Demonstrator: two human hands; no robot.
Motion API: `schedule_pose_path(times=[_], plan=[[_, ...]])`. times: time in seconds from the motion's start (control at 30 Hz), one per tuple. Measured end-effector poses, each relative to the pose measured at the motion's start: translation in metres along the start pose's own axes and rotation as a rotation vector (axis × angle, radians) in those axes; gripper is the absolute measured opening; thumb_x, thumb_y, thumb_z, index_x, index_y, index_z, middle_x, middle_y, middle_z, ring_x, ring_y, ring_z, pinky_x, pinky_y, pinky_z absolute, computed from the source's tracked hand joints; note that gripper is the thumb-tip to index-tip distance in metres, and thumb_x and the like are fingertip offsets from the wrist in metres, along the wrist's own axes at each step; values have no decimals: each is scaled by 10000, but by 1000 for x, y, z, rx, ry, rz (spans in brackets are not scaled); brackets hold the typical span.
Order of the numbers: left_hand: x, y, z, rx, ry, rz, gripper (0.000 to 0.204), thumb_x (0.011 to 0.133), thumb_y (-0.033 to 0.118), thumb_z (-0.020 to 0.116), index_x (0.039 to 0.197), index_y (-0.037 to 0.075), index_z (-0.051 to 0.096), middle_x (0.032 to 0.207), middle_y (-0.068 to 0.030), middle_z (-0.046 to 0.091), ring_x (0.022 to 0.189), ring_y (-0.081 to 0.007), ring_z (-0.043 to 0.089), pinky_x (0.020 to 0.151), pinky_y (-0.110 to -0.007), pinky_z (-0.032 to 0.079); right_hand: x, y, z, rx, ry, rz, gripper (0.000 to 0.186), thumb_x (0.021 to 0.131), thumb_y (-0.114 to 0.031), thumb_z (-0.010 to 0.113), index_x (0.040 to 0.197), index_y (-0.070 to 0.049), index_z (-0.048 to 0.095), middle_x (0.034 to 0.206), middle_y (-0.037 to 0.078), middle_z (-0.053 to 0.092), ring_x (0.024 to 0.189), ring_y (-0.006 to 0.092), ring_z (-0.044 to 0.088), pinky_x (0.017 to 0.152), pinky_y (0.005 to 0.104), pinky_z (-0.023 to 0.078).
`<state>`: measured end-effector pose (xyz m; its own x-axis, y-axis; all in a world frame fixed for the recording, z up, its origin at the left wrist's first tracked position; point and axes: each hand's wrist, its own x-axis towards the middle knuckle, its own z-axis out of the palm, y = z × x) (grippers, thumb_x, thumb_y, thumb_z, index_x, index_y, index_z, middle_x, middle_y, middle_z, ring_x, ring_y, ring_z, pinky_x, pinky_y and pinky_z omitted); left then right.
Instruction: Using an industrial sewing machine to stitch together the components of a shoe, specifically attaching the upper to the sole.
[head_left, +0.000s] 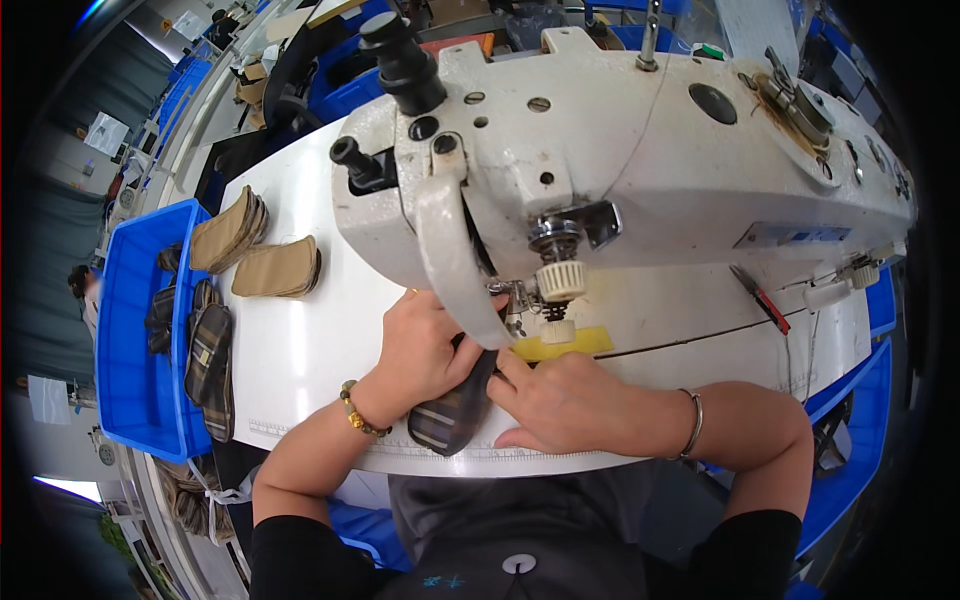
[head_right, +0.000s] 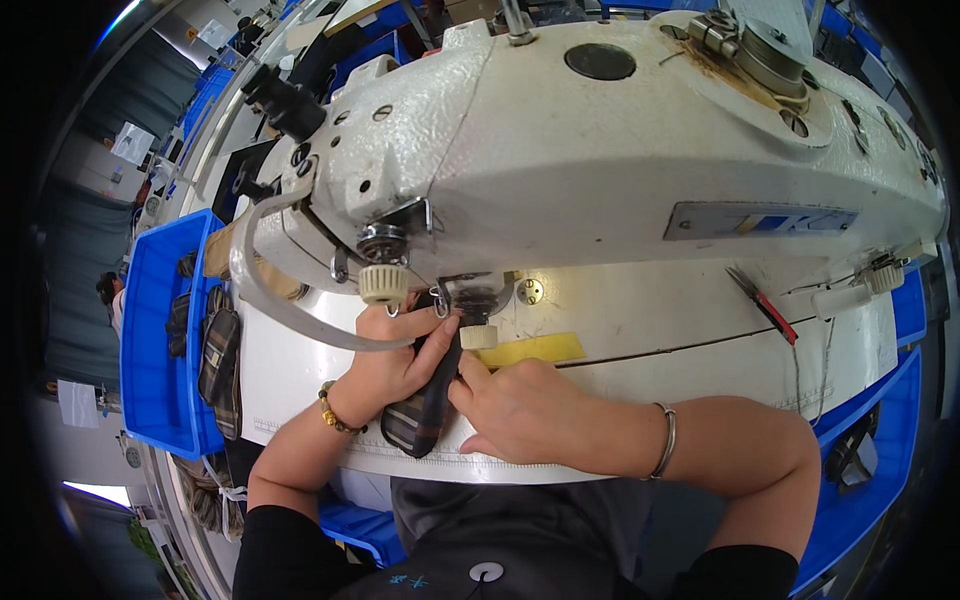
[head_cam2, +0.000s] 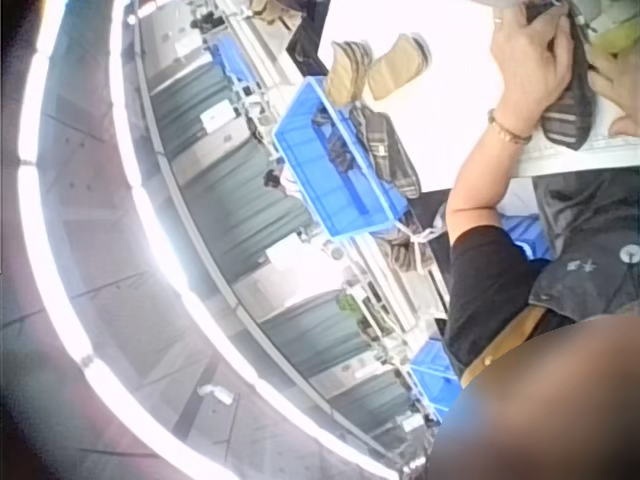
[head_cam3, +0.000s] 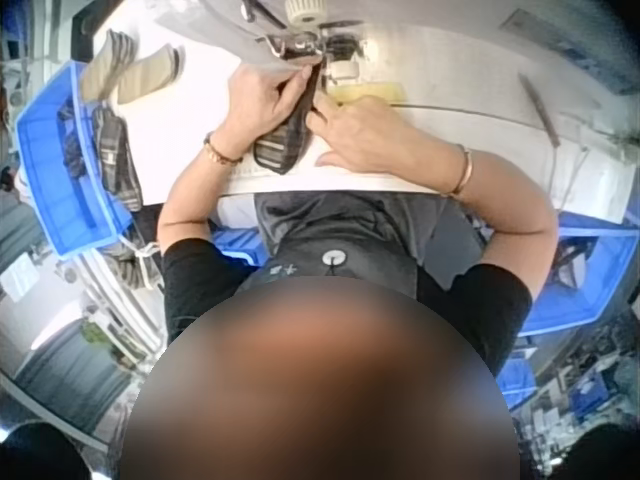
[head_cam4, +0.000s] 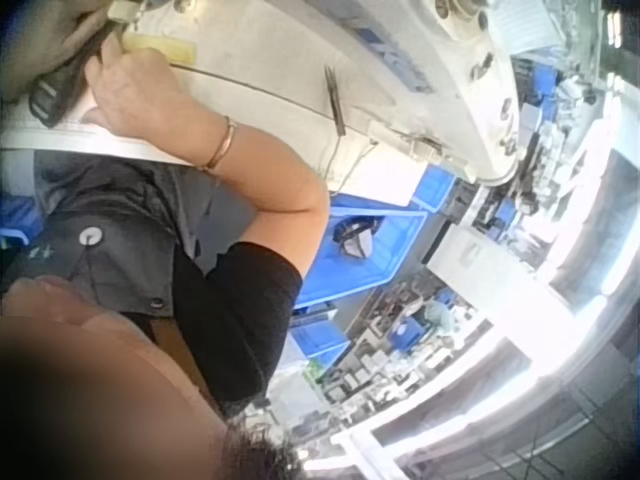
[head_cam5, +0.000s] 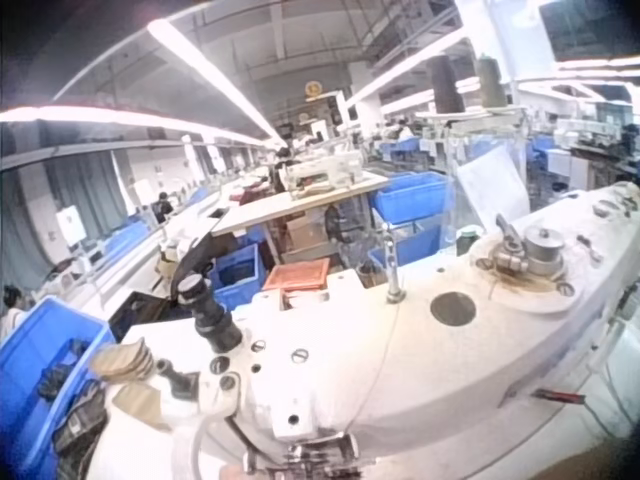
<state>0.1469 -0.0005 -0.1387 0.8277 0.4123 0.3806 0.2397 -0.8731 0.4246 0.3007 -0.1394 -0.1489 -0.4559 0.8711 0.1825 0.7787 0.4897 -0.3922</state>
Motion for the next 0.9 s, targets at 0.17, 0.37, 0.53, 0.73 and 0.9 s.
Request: schedule_pose_path(times=[0.17, 0.37, 0.53, 0.73, 0.9], plan=[[0, 1, -2, 80, -3, 78, 143, 826, 155, 698, 921, 63, 754, 871, -149, 654, 665, -303, 614, 564, -389, 458, 0, -1, 0, -27, 11, -7, 561, 751, -477, 767, 943, 21, 597, 972, 217, 609, 665, 277, 668, 527, 342, 532], [5, 9, -9, 140, -95, 86, 175, 803, 179, 718, 937, 74, 756, 974, -148, 654, 673, -292, 634, 569, -385, 483, 0, -4, -3, -69, -6, -11, 598, 737, -493, 773, 954, 36, 601, 1065, 299, 615, 722, 294, 692, 570, 344, 558], [5, 10, -9, 145, -84, 94, 184, 801, 194, 726, 943, 82, 758, 982, -138, 655, 645, -287, 637, 536, -370, 484, -2, -5, -1, -108, 20, -27, 639, 709, -531, 775, 938, 40, 603, 1046, 329, 621, 708, 294, 692, 568, 347, 560], [3, 9, -7, 214, -81, 61, 164, 803, 189, 724, 927, 85, 755, 1001, -128, 655, 646, -284, 637, 535, -369, 486, -1, -3, -1, -181, 33, -8, 646, 684, -581, 761, 847, 27, 617, 872, 232, 622, 609, 252, 654, 497, 321, 523], [3, 13, -14, 231, -172, 15, 208, 791, 145, 715, 989, 85, 740, 1026, -113, 647, 751, -286, 647, 581, -378, 491, 0, 0, 7, -230, 122, -16, 446, 741, -426, 735, 733, 0, 603, 686, 115, 539, 494, 199, 582, 422, 324, 472]])
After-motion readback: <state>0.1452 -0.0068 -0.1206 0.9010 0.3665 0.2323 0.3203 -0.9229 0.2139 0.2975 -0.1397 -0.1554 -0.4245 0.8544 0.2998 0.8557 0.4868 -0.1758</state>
